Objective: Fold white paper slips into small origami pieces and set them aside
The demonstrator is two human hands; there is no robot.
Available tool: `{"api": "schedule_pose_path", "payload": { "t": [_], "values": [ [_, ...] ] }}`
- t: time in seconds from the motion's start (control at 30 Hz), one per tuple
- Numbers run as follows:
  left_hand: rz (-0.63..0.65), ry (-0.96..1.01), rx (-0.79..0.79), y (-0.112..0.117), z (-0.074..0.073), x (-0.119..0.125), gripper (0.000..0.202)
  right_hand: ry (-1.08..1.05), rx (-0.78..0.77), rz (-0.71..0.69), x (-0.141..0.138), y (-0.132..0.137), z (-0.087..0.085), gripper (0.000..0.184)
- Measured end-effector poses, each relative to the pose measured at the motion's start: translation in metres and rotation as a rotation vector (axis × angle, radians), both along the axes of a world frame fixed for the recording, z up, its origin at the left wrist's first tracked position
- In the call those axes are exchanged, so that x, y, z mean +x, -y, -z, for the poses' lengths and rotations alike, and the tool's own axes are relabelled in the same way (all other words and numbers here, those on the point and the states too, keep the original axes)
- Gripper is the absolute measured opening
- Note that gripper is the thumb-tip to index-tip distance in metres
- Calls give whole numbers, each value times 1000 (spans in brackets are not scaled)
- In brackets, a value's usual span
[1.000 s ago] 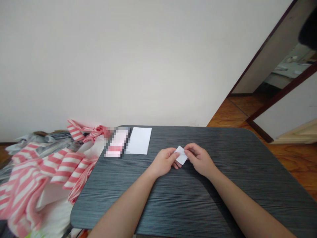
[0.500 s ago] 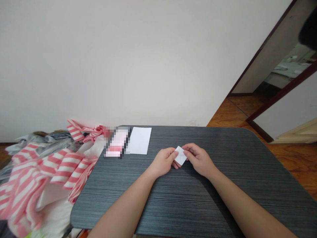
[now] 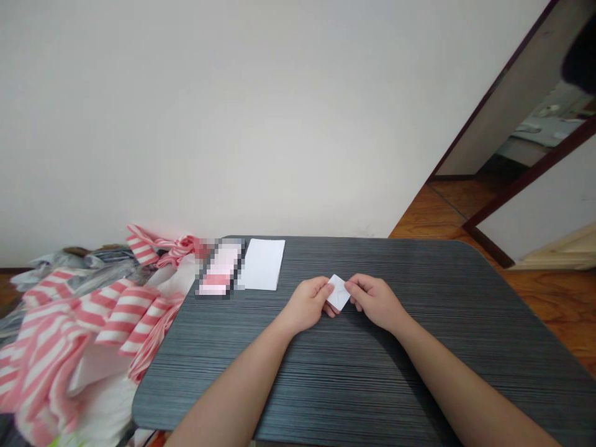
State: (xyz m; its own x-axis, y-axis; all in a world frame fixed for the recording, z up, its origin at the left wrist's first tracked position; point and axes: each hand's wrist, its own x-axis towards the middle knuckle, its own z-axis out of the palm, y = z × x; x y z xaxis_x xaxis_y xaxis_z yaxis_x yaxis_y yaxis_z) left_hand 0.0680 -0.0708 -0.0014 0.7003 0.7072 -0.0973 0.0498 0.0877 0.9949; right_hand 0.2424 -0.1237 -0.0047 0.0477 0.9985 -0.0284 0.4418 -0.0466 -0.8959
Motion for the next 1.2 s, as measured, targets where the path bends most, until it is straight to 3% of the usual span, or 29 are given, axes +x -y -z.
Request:
{"api": "schedule_pose_path", "payload": {
  "t": [0.27,1.2],
  "values": [
    [16,7,-16,0,5,1,34,-30,-29,9,0,0,3,31],
    [26,-117,126,2,-1,-4,32,-28,3,-113,-4,3,-1,24]
  ]
}}
